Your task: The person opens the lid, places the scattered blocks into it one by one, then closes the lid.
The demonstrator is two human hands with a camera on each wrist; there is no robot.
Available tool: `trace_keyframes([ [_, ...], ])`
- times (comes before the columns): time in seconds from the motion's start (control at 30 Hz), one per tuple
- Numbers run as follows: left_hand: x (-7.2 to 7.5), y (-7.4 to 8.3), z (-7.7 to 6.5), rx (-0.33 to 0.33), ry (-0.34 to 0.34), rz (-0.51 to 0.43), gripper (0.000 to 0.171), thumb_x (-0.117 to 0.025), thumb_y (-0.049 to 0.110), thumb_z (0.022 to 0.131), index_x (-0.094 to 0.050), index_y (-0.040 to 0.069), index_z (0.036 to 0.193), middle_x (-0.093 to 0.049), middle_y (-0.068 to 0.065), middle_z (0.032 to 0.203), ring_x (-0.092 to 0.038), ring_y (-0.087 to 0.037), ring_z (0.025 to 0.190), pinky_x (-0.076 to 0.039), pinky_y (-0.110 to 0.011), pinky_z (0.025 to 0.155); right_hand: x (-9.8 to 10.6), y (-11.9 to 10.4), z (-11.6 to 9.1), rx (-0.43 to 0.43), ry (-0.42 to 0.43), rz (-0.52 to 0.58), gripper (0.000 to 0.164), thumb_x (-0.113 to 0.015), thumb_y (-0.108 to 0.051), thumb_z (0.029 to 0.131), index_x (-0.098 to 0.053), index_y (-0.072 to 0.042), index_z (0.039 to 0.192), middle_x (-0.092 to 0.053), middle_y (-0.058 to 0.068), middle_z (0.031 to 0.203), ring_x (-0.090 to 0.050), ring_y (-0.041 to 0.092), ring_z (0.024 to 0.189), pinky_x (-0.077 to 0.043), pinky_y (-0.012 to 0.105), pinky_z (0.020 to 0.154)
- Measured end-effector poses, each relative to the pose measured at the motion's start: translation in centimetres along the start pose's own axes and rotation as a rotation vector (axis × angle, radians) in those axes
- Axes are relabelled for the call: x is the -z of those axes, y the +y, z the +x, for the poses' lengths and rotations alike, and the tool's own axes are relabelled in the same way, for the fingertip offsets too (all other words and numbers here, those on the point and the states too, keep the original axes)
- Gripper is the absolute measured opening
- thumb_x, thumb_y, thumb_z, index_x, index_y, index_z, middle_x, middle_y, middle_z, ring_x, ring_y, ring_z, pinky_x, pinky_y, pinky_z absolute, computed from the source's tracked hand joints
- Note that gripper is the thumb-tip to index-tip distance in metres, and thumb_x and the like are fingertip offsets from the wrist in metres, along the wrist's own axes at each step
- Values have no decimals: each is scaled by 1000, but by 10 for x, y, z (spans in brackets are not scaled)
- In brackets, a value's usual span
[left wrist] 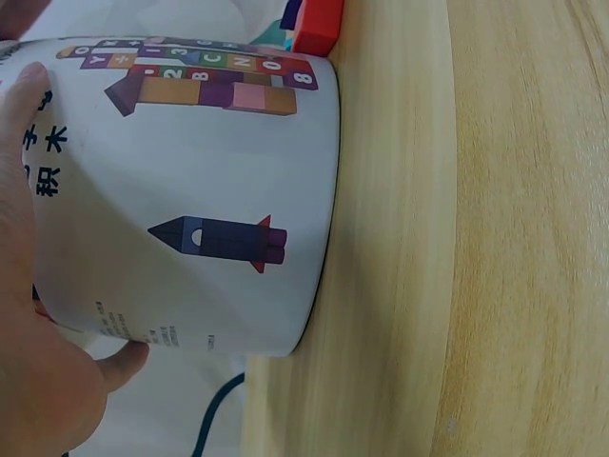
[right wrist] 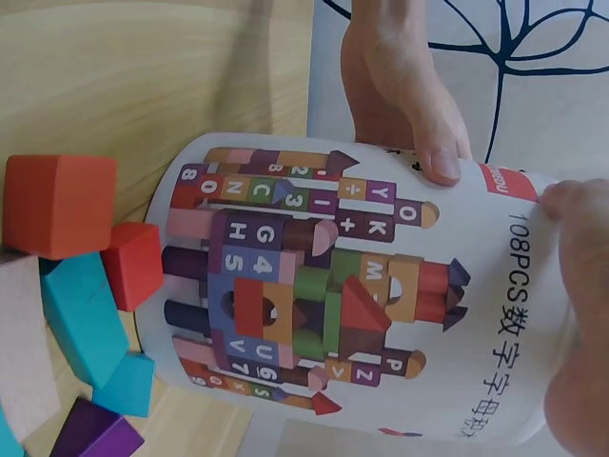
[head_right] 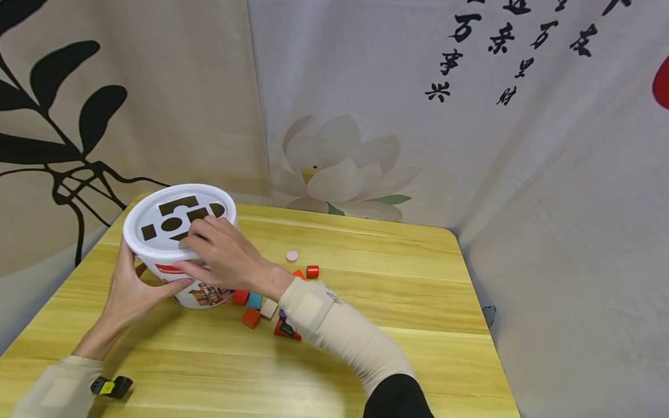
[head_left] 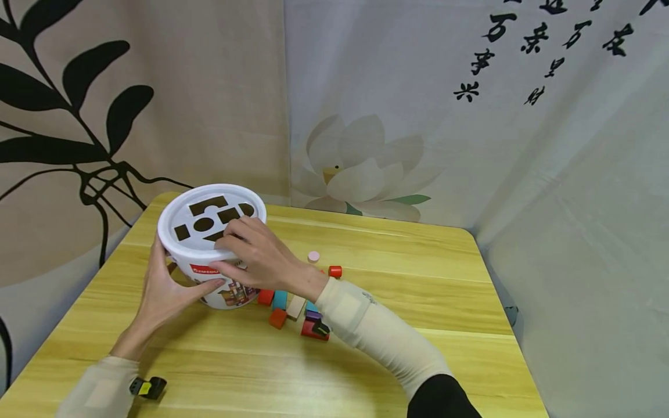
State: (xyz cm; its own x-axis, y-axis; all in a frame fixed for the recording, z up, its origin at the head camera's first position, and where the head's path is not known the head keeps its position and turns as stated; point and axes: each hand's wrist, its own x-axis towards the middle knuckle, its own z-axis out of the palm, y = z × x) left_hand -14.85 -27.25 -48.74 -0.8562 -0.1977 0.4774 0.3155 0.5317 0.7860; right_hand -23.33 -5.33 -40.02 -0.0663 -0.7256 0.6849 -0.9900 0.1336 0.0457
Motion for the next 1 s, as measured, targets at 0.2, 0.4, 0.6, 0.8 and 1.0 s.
trace_keyframes([
  [0.2, 2, 33, 0, -8, -6, -28, 142, -97, 1, 52, -17, 24, 167, -38, -9, 154, -41, -9, 124, -39, -14, 91, -3, -1, 2, -37, -7, 44, 32, -77, -37, 89, -70, -7, 97, -61, 2, 100, -53, 17, 97, -40, 28, 95],
  [0.4, 3, 33, 0, 22, -19, -41, 142, -97, -1, 54, -14, 26, 167, -38, -2, 153, -40, -9, 125, -39, -12, 92, -4, -1, 4, -45, -4, 63, 32, -80, -36, 86, -69, -7, 96, -61, 2, 99, -52, 16, 94, -40, 27, 91],
  [0.6, 0, 9, -1, 40, -26, -35, 147, -98, 1, 53, -10, 32, 166, -34, 3, 155, -38, -10, 127, -40, -13, 93, -3, -2, 4, -59, -12, 59, 32, -80, -36, 86, -71, -7, 96, -62, 1, 99, -51, 15, 93, -41, 26, 88],
  [0.8, -1, 5, -2, 57, -37, -39, 147, -98, 1, 55, -7, 34, 166, -31, 3, 156, -36, -11, 128, -40, -14, 93, -3, -3, 4, -64, -12, 58, 32, -82, -35, 85, -71, -7, 95, -62, 1, 98, -52, 14, 92, -41, 26, 87],
  [1.0, 3, 31, -3, 35, -31, -58, 141, -95, -3, 58, -10, 27, 167, -34, -1, 154, -37, -11, 123, -39, -13, 91, -1, -3, 6, -77, -33, 53, 32, -81, -37, 86, -71, -8, 96, -61, 0, 98, -51, 14, 92, -40, 26, 86],
])
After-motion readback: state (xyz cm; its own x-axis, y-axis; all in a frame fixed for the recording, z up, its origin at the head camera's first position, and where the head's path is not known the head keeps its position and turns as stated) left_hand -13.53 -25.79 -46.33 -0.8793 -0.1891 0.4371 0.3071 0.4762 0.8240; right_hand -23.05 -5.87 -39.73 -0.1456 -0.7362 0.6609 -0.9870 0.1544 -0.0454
